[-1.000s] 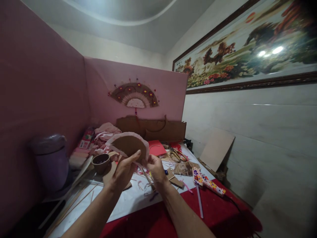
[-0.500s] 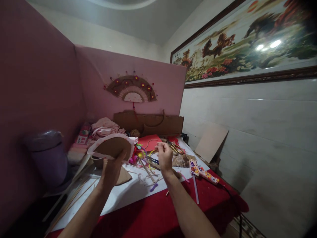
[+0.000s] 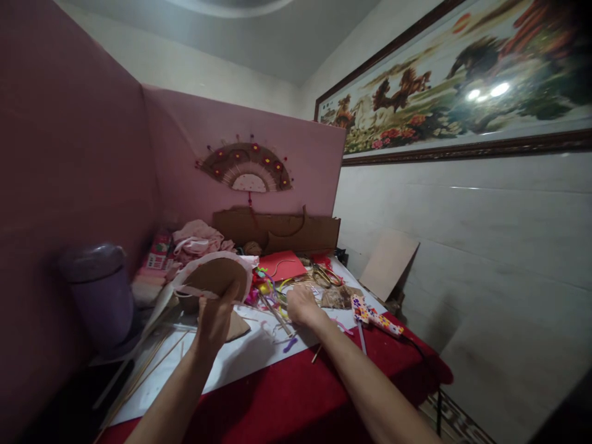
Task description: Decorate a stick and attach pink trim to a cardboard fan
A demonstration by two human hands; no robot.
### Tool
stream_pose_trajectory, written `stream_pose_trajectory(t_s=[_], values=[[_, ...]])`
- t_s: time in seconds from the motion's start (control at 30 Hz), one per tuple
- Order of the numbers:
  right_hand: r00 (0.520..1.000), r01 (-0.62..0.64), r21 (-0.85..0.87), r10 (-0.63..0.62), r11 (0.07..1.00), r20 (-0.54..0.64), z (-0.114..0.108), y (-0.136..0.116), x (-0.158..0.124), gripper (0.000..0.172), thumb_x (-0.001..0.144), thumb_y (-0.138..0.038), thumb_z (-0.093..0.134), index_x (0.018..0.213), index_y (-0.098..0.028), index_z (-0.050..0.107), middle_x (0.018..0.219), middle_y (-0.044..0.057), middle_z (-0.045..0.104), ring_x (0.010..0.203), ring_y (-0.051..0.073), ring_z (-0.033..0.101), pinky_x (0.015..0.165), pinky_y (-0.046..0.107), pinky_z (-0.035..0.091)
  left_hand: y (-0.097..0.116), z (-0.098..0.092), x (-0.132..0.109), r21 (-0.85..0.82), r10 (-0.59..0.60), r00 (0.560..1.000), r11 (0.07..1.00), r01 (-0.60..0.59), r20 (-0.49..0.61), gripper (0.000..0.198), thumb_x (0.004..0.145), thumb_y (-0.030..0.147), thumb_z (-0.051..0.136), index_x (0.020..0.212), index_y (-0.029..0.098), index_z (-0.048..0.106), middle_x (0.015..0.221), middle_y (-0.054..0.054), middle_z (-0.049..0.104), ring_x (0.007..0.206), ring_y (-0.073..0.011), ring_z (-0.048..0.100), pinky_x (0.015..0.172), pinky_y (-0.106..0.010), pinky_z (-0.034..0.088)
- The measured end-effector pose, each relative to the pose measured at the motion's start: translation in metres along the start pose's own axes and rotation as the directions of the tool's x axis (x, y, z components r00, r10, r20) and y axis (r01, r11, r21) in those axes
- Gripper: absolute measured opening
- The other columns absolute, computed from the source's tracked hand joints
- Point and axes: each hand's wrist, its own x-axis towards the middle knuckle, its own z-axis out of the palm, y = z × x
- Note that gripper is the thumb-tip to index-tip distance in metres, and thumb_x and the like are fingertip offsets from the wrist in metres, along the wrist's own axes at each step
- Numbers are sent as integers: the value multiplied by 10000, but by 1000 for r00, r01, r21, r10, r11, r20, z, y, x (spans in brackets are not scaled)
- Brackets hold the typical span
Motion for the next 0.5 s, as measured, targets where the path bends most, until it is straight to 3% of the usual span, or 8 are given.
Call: stream_pose_trajectory(t_s=[0.2, 0.3, 0.37, 0.4, 0.43, 0.47, 0.5], values=[[997, 12, 132, -1, 991, -82, -20, 26, -9, 304, 731, -12, 504, 1000, -36, 641, 1079, 262, 591, 976, 300, 577, 796, 364, 401, 6, 3, -2, 0, -9, 995, 1000, 9, -100, 494, 546, 42, 757, 998, 208, 648, 998, -36, 711, 1016, -208, 614, 977, -371, 413], [986, 66, 286, -18, 956, -169, -25, 24, -18, 255, 870, -125, 397, 1003, -95, 612, 939, 162, 630, 879, 215, 580, 748, 298, 399, 14, 11, -1, -98, -77, 992, 993, 67, -98, 461, 618, 6, 702, 1023, 218, 640, 1001, -31, 713, 992, -182, 630, 957, -358, 436], [983, 122, 428, -49, 895, -178, -23, 9, -24, 342, 932, -306, 336, 876, -129, 623, 751, 70, 608, 681, 149, 557, 614, 239, 400, 23, 22, 4, -163, -72, 996, 985, 63, -49, 431, 655, -16, 666, 1017, 217, 647, 997, -29, 716, 986, -167, 636, 937, -310, 455], [984, 143, 538, -60, 831, -169, -20, -1, -26, 429, 929, -425, 308, 842, -135, 612, 652, 24, 554, 546, 114, 492, 517, 215, 368, 29, 29, 7, -188, -54, 998, 981, 47, -33, 409, 677, -22, 645, 1009, 217, 654, 994, -26, 718, 983, -163, 639, 927, -292, 463], [990, 128, 821, -26, 556, -136, -18, -12, -29, 479, 881, -534, 362, 815, -126, 605, 582, -13, 485, 452, 86, 395, 437, 201, 304, 35, 36, 11, -211, -22, 1000, 977, 18, -19, 399, 693, -22, 630, 1009, 220, 656, 992, -22, 719, 982, -164, 641, 917, -286, 472], [997, 73, 964, -30, 256, -68, -15, -24, -30, 524, 811, -624, 423, 800, -130, 598, 548, -42, 430, 407, 66, 324, 394, 189, 247, 42, 44, 15, -231, 6, 1000, 973, -6, -2, 410, 701, -32, 617, 1019, 224, 655, 993, -20, 720, 987, -167, 640, 914, -287, 477], [999, 26, 999, -31, 40, -25, -14, -35, -32, 555, 739, -678, 482, 787, -135, 589, 532, -62, 390, 388, 52, 276, 370, 178, 192, 49, 53, 19, -254, 42, 999, 966, -40, 3, 434, 705, -50, 600, 1036, 226, 649, 999, -18, 719, 995, -168, 637, 916, -289, 478]])
